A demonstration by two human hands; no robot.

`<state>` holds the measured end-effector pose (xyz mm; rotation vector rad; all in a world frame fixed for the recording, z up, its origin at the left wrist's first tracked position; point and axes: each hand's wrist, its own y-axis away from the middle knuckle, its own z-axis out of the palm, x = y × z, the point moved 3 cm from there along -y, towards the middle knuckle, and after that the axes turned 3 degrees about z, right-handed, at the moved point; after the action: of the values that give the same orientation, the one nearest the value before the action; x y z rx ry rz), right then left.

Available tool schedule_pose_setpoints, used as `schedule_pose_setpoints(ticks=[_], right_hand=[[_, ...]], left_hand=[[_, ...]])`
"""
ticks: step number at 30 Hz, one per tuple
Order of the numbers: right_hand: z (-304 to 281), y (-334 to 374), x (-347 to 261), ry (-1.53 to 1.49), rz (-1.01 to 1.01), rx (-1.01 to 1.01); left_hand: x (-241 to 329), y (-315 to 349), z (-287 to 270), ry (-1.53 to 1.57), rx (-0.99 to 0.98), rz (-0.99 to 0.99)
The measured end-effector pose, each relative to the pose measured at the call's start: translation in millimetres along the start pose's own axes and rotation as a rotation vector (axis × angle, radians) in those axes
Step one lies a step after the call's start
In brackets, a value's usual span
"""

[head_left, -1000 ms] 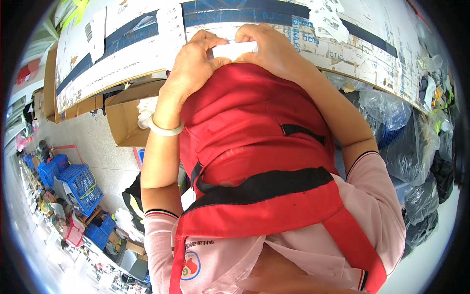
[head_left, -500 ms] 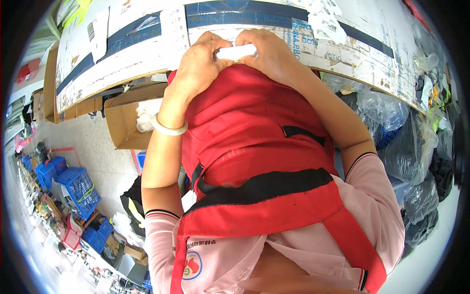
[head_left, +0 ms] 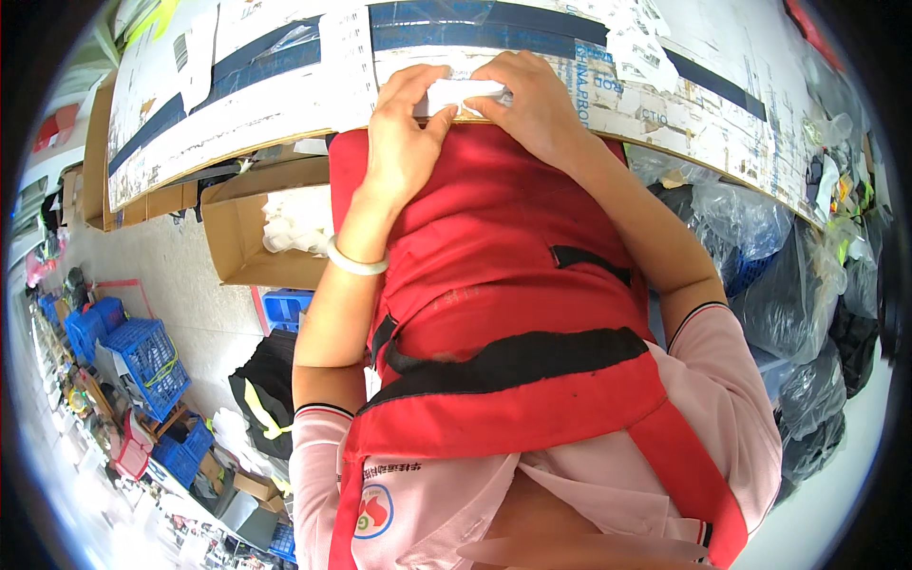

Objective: Handling and inspecting white adhesive barcode tags at a workstation.

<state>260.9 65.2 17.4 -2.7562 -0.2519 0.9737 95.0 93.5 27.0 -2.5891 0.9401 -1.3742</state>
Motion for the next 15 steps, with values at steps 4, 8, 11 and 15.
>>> schedule_pose_setpoints(ticks=[4,8,11,15], right_hand=[[4.3,1.7,1.4,0.025,-0.04,0.063],[4.6,3.0,-0.6,0.023,-0.029,0.075],[4.8,3.6,-0.3,0.034,-0.043,0.082],[3.7,3.9,-1.2,0.023,-0.074,0.099]], left_hand=[[-7.5,13.0,13.4,0.535,0.096,-0.191],[-4.7,16.3,23.5,0.937,0.133,-0.311],[-2.1,19.3,29.4,0.987,0.162,-0.296],[-7.4,14.9,27.2,0.689,0.138,-0.185]])
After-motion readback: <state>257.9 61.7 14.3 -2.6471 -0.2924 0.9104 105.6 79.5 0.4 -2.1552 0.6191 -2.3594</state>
